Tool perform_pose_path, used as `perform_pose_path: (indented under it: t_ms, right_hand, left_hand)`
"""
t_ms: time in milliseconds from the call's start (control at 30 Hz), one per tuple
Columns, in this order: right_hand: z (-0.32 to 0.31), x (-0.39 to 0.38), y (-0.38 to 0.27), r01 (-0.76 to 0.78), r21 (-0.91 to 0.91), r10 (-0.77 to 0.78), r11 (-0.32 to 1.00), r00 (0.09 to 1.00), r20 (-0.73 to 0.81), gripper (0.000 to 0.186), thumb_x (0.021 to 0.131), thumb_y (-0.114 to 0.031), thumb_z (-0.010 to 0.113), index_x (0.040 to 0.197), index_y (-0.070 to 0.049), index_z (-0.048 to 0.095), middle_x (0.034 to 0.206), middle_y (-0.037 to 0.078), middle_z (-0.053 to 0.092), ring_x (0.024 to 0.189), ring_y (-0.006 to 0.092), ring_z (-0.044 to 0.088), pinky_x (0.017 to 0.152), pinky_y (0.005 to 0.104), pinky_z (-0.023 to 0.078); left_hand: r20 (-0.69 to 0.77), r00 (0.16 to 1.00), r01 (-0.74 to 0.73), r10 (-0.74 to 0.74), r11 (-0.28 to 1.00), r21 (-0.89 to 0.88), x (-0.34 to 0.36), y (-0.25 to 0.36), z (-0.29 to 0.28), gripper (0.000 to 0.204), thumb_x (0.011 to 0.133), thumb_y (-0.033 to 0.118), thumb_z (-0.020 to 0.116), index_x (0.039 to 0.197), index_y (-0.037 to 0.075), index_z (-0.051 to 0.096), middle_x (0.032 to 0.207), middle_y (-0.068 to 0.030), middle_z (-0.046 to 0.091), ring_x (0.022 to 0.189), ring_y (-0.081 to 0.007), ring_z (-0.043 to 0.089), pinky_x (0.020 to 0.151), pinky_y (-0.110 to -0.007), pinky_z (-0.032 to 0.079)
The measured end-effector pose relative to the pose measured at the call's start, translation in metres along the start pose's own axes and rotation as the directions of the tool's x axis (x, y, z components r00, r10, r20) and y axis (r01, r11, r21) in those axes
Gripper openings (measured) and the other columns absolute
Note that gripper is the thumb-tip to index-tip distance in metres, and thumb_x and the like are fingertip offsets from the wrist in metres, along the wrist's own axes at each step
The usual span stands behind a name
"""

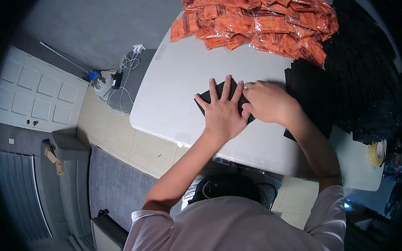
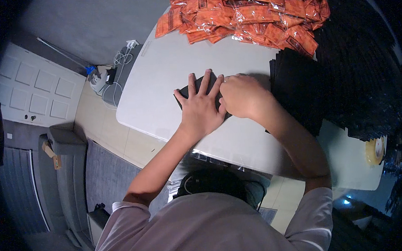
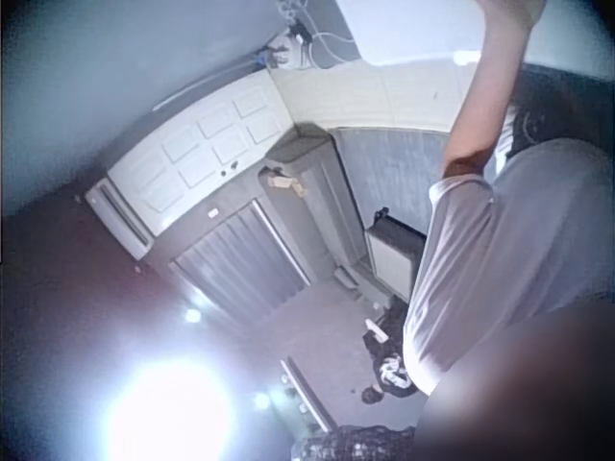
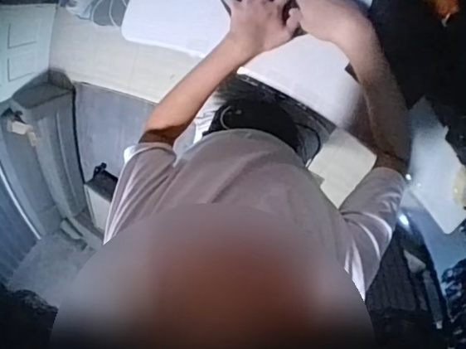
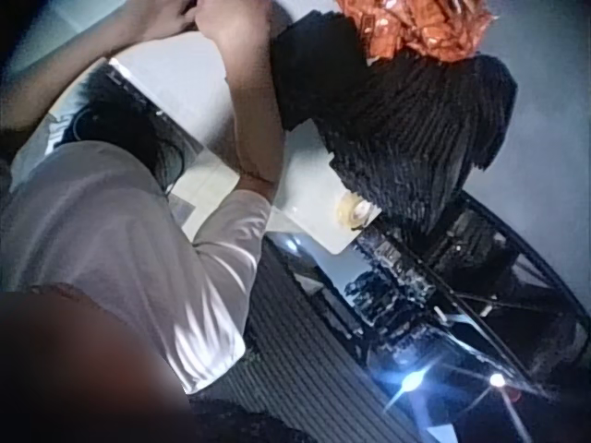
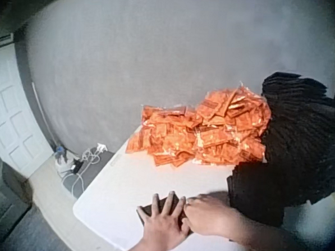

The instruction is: Placing orange packets into small black poly mailers and sealing them with tape.

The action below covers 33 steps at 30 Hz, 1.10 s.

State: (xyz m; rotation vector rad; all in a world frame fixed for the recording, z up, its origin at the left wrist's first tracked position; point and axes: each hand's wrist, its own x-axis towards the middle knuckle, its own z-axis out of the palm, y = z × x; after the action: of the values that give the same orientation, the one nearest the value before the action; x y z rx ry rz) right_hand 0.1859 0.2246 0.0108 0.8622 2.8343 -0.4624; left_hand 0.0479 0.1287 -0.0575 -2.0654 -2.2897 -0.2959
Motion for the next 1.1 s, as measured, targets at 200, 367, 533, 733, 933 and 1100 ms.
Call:
perform_pose_path:
  t_ms: [200, 367, 533, 733, 933, 1100]
  right_hand:
    - [-0.002, 0.000, 0.003, -0.018, 0.032, 0.017, 0.999, 0.999, 0.048, 0.041, 0.097, -0.024, 0.067, 0.121, 0.010, 0.066, 0.131, 0.022, 0.067, 0.117, 0.0427, 0.065, 0.104, 0.0507, 0.051]
    - [-0.012, 0.004, -0.007, -0.070, 0.016, 0.067, 0.997, 0.991, 0.118, 0.038, 0.098, -0.022, 0.066, 0.119, 0.009, 0.066, 0.132, 0.022, 0.066, 0.122, 0.0418, 0.063, 0.107, 0.0505, 0.050]
    - [0.031, 0.022, 0.004, 0.336, -0.141, -0.364, 0.931, 0.869, -0.335, 0.039, 0.096, -0.013, 0.065, 0.130, 0.005, 0.061, 0.137, 0.020, 0.063, 0.135, 0.0391, 0.055, 0.113, 0.0479, 0.046]
    - [0.027, 0.018, -0.007, 0.147, -0.149, -0.187, 0.978, 0.932, -0.309, 0.054, 0.092, -0.026, 0.075, 0.136, 0.001, 0.059, 0.150, 0.019, 0.055, 0.141, 0.0404, 0.050, 0.113, 0.0489, 0.046]
    - [0.033, 0.031, 0.002, 0.026, -0.257, -0.132, 0.966, 0.903, -0.408, 0.056, 0.091, -0.028, 0.076, 0.138, 0.000, 0.060, 0.153, 0.019, 0.053, 0.144, 0.0397, 0.048, 0.115, 0.0515, 0.043]
    - [0.062, 0.045, 0.007, 0.311, -0.104, -0.326, 0.945, 0.852, -0.409, 0.045, 0.102, -0.024, 0.060, 0.138, 0.003, 0.059, 0.155, 0.022, 0.051, 0.148, 0.0390, 0.044, 0.122, 0.0535, 0.036]
  left_hand:
    - [0.008, 0.999, 0.047, -0.047, 0.999, 0.029, 0.001, 0.006, -0.006, 0.081, 0.091, 0.063, 0.048, 0.164, 0.027, 0.039, 0.170, -0.0162, 0.032, 0.154, -0.0581, 0.020, 0.104, -0.090, 0.016]
    - [-0.103, 0.993, 0.035, -0.058, 0.977, -0.210, -0.005, 0.001, -0.013, 0.108, 0.085, 0.052, 0.069, 0.169, 0.009, 0.016, 0.168, -0.0272, 0.031, 0.154, -0.0603, 0.017, 0.115, -0.081, 0.018]
    - [-0.133, 0.991, -0.100, 0.031, 0.830, -0.549, -0.013, -0.039, -0.028, 0.092, 0.087, 0.023, 0.075, 0.160, -0.006, 0.029, 0.160, -0.0312, 0.038, 0.148, -0.0548, 0.034, 0.122, -0.056, 0.032]
    - [-0.069, 0.998, -0.017, 0.003, 0.980, -0.196, -0.042, -0.062, -0.043, 0.066, 0.094, 0.025, 0.072, 0.148, -0.008, 0.051, 0.133, -0.0283, 0.062, 0.124, -0.0431, 0.060, 0.103, -0.046, 0.050]
    - [0.244, 0.969, 0.081, -0.029, 0.975, -0.205, -0.076, -0.026, -0.093, 0.053, 0.105, 0.045, 0.060, 0.135, 0.001, 0.062, 0.070, -0.0179, 0.069, 0.070, -0.0385, 0.072, 0.068, -0.048, 0.057]
    - [-0.080, 0.995, 0.027, -0.064, 0.917, -0.398, -0.049, -0.011, -0.069, 0.055, 0.100, 0.023, 0.063, 0.145, -0.006, 0.050, 0.100, -0.0306, 0.072, 0.092, -0.0423, 0.073, 0.080, -0.048, 0.058]
